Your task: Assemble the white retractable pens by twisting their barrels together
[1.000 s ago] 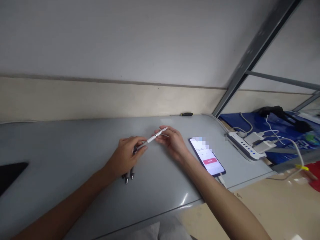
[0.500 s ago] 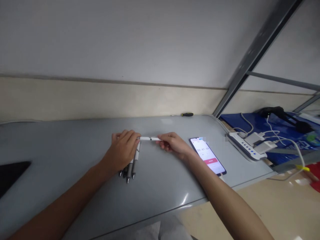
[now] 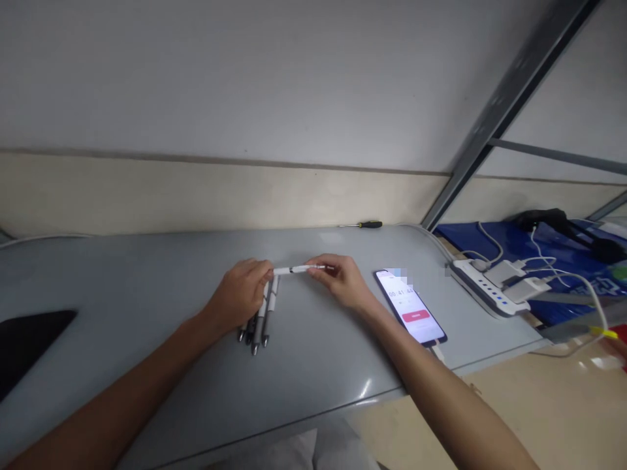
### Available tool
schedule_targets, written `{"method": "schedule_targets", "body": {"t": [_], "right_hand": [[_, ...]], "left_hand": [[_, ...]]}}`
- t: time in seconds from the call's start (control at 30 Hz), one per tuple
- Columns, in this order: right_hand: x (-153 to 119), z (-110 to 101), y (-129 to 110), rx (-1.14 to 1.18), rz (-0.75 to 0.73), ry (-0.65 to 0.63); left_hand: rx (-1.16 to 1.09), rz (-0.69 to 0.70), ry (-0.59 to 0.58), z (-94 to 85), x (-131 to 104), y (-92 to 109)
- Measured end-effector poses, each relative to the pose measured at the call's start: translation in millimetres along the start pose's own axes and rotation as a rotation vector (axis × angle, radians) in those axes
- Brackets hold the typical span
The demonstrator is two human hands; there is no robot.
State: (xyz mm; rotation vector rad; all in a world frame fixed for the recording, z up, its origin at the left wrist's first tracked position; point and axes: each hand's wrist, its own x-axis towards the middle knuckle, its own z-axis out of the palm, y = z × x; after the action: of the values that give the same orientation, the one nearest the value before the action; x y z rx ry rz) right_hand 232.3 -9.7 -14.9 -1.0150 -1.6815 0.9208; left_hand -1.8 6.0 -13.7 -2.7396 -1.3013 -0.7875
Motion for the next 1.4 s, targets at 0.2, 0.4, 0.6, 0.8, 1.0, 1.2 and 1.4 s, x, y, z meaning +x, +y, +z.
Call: {"method": "schedule_targets", "body": {"t": [0.2,0.4,0.6,0.8,1.0,1.2,1.4], "right_hand": [[1.7,-0.9,3.5,-0.003,0.146,-0.075],[3.1,-5.0,2.4,0.045,0.106,0.016],[2.2,-9.4,0.9,0.012,0.222,-0.084],[1.2,-5.1,4.2,0.025,0.280,-0.117],[0.5,-3.9,2.9,0.015,0.194,-0.039],[2.0,-5.6,1.0,-0.039,0.152,-0.044],[1.6,-6.8,1.4,-0.060,0.199,-0.088]], "left_hand": [[0.029,0.042,-0.009,-0.1,0.7,1.6],[0.039,0.049,-0.065,0.1,0.1,4.0],[0.052,0.034,-0.090,1.8,0.0,4.1],[0.061,0.020,-0.105,4.1,-0.5,1.6],[0.105,0.065,-0.087,5.6,-0.9,0.6],[0.037,0.031,-0.089,5.5,-0.2,3.4],[0.027,0.019,-0.085,3.6,0.1,4.7]]}}
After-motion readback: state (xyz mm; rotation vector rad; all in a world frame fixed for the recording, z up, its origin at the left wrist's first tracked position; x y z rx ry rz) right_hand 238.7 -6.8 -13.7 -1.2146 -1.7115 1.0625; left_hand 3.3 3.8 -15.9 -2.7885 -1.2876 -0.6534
